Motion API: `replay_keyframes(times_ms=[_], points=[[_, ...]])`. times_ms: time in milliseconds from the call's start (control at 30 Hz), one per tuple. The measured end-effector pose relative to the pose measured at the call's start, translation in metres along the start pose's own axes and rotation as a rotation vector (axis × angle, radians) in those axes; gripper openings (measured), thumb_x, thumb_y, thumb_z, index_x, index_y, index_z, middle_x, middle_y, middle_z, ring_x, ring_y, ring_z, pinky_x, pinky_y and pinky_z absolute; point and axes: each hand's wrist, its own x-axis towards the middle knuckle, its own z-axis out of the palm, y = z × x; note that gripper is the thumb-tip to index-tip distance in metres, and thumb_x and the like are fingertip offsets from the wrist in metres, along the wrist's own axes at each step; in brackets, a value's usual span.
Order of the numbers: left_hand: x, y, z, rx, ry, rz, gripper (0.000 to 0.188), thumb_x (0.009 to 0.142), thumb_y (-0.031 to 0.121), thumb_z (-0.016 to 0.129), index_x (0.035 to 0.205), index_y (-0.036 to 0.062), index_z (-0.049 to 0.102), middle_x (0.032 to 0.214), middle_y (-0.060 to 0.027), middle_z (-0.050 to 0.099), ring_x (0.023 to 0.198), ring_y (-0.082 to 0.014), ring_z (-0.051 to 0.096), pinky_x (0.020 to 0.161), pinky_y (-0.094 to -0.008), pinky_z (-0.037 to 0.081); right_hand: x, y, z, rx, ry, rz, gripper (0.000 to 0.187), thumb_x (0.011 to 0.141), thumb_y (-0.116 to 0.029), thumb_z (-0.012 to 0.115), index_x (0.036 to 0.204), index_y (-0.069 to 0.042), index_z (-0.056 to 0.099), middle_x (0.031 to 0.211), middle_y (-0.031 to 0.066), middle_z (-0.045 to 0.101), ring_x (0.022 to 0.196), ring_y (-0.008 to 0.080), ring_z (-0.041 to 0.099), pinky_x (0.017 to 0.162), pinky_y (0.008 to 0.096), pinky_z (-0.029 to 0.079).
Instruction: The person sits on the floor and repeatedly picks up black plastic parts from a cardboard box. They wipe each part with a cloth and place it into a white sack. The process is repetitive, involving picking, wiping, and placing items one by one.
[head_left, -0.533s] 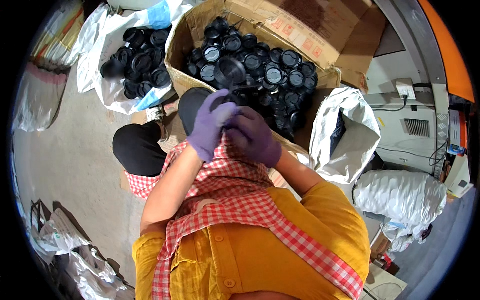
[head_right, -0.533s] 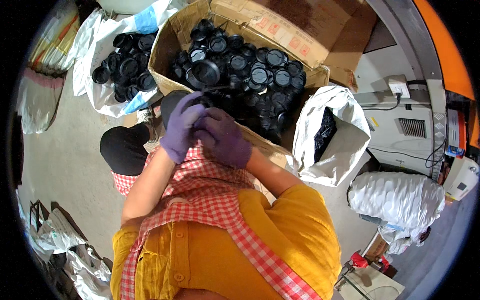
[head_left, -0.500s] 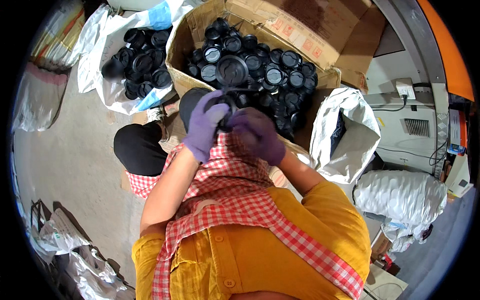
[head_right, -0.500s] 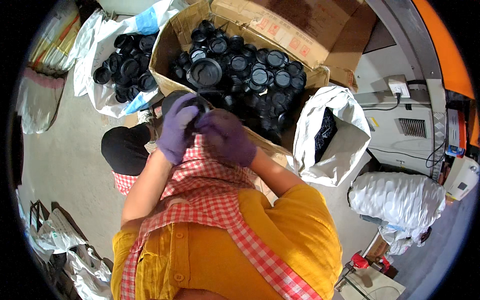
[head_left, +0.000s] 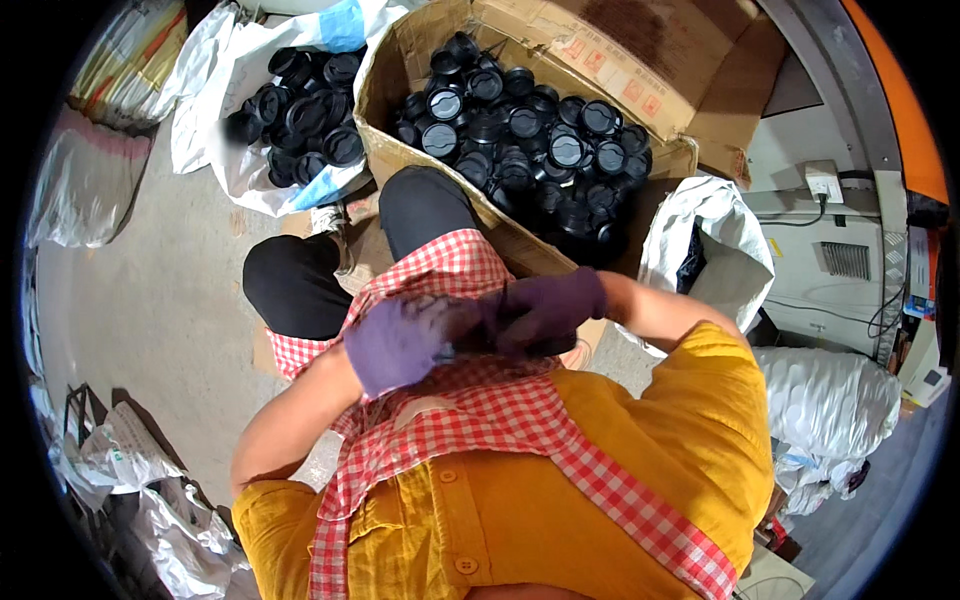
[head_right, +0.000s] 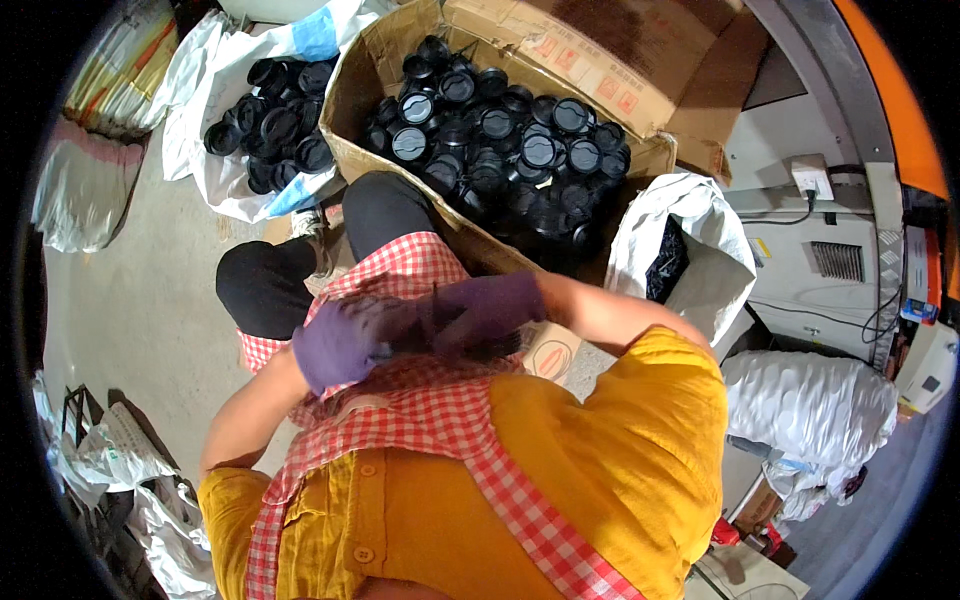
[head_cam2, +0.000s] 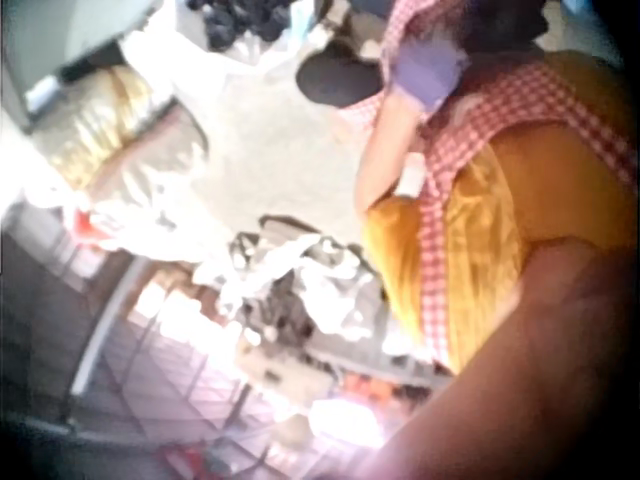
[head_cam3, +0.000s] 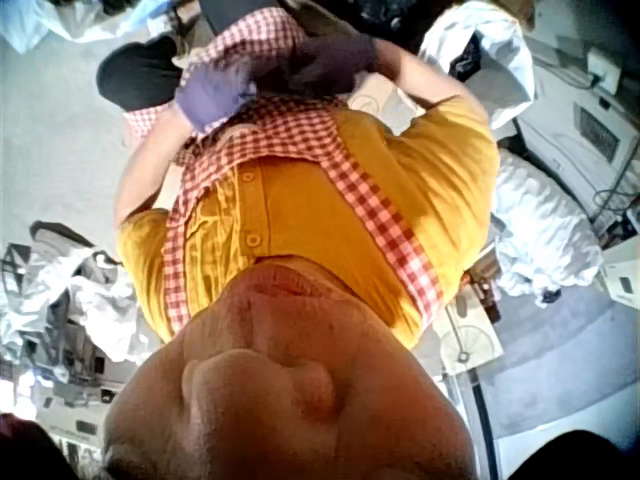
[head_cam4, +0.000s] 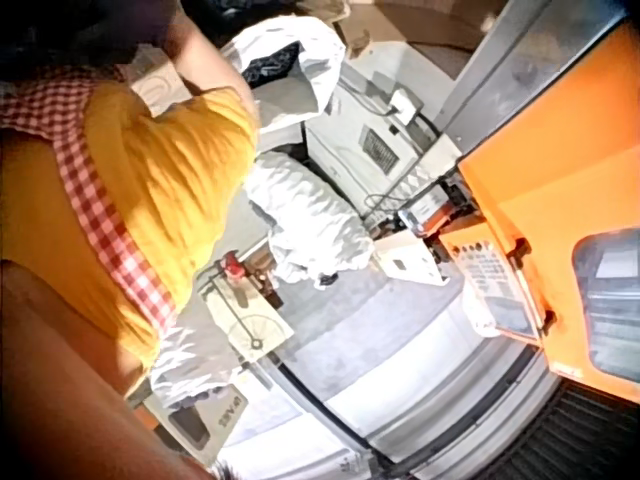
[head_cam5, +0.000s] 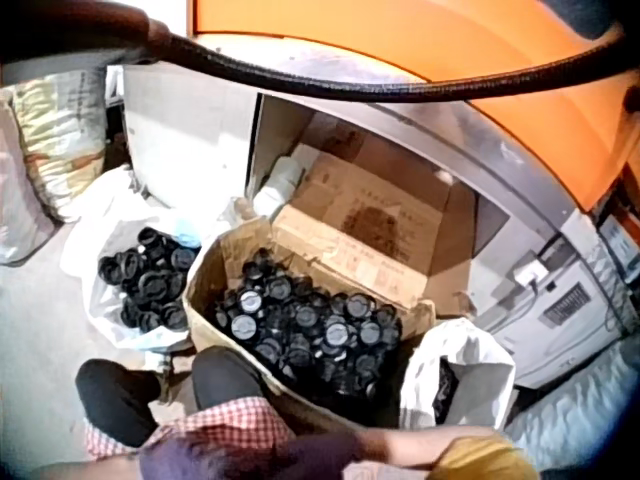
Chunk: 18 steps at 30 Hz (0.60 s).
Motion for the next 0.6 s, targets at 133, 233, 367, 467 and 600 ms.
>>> replay_keyframes(times_ms=[133,233,367,467,600], points=[[-0.003,0.009,-0.021,0.081,0.272,0.257,0.037,0.072,0.022,0.058,0.107,0.0113,0.062,0.097,-0.0077,0.062,0.084,-0.0248,0.061,0.068,-0.0363,0.052,-0.007,-0.012,-0.004,0.289,-0.191,0.023,0.022,0.081,-0.016,0.065,0.098,-0.003,0.059,0.077,0.0032,0.062,0.074,0.0107,0.058,0.063,0.0252,0.047],[-0.007,-0.005,-0.042,0.078,0.194,0.376,0.036,0.068,0.019,0.061,0.102,0.0103,0.064,0.091,-0.0087,0.061,0.084,-0.0263,0.061,0.070,-0.0381,0.052,-0.021,0.007,-0.019,0.297,-0.133,0.080,0.020,0.083,-0.015,0.063,0.099,-0.003,0.059,0.077,0.0045,0.061,0.074,0.0114,0.058,0.064,0.0247,0.047],[-0.050,-0.038,-0.067,-0.178,0.431,-0.051,0.046,0.071,0.014,0.066,0.114,0.0016,0.057,0.109,-0.0174,0.062,0.106,-0.0309,0.058,0.091,-0.0383,0.046,-0.050,0.048,-0.029,0.771,0.654,-0.263,0.028,0.086,-0.014,0.058,0.111,-0.004,0.051,0.076,0.0050,0.056,0.077,0.0185,0.059,0.068,0.0301,0.048],[-0.011,-0.013,-0.030,-1.279,0.570,-0.285,0.052,0.078,0.010,0.056,0.129,-0.0002,0.047,0.135,-0.0153,0.046,0.124,-0.0232,0.044,0.104,-0.0329,0.030,0.007,0.030,-0.021,0.832,0.620,-0.838,0.028,0.090,-0.021,0.053,0.111,-0.004,0.049,0.085,0.0066,0.055,0.083,0.0235,0.058,0.075,0.0339,0.047],[0.046,0.008,0.007,-1.477,0.595,-0.235,0.052,0.080,0.011,0.051,0.131,0.0020,0.042,0.119,-0.0095,0.052,0.113,-0.0204,0.049,0.099,-0.0303,0.035,0.034,-0.012,-0.027,-0.337,1.047,-0.841,0.015,0.086,-0.014,0.057,0.098,-0.006,0.057,0.090,0.0060,0.058,0.081,0.0207,0.057,0.077,0.0311,0.046]])
